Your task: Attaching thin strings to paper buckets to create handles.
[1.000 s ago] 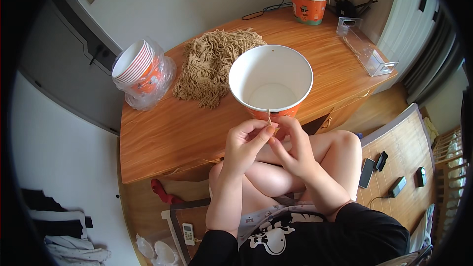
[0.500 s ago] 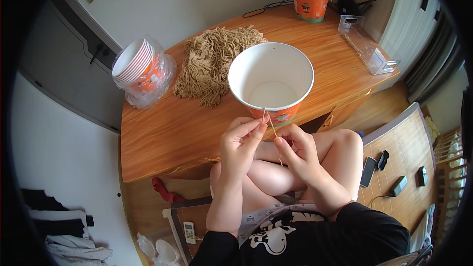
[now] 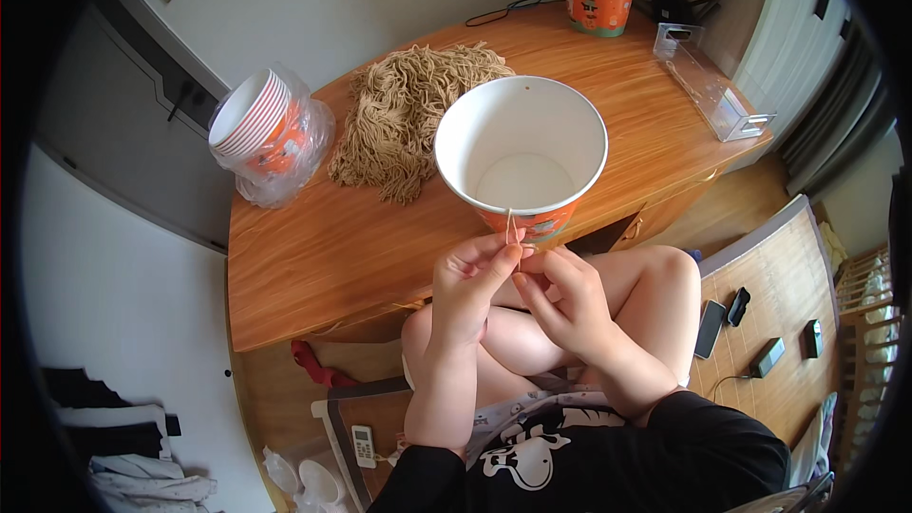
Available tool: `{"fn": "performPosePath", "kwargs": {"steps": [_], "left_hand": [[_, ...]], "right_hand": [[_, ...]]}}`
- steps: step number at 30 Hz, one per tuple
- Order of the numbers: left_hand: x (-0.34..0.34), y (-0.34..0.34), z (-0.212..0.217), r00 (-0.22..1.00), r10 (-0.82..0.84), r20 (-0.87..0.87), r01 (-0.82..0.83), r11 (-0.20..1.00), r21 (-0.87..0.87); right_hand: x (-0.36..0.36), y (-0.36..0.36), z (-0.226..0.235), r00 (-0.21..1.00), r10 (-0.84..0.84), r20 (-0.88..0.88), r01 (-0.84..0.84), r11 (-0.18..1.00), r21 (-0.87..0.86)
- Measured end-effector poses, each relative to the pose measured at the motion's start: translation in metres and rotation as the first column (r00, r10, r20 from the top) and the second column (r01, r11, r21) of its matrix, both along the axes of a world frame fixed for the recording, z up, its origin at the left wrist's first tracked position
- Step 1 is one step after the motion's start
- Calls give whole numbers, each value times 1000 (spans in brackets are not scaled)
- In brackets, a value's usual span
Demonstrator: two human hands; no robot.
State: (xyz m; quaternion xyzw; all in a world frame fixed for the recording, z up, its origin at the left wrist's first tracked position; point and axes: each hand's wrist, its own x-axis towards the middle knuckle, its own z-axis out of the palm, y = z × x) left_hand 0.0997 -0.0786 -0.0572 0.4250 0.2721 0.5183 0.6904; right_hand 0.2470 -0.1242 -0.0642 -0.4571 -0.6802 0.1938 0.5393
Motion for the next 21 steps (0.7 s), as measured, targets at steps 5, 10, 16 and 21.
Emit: {"fn": "performPosePath", "kwargs": {"steps": [5, 10, 16, 21], "left_hand": [[4, -4, -3, 988, 140, -62, -133, 986, 105], [9, -7, -10, 981, 194, 1, -192, 968, 161], [14, -5, -18, 933, 360, -20, -331, 875, 353], [12, 1, -14, 860, 506, -74, -387, 738, 553]], "right_hand": [[2, 5, 10, 986, -104, -134, 113, 992, 59], [2, 12, 16, 990, -106, -94, 116, 987, 110], [5, 21, 20, 988, -155, 15, 145, 951, 273], [13, 26, 35, 921, -290, 262, 125, 854, 506]]}}
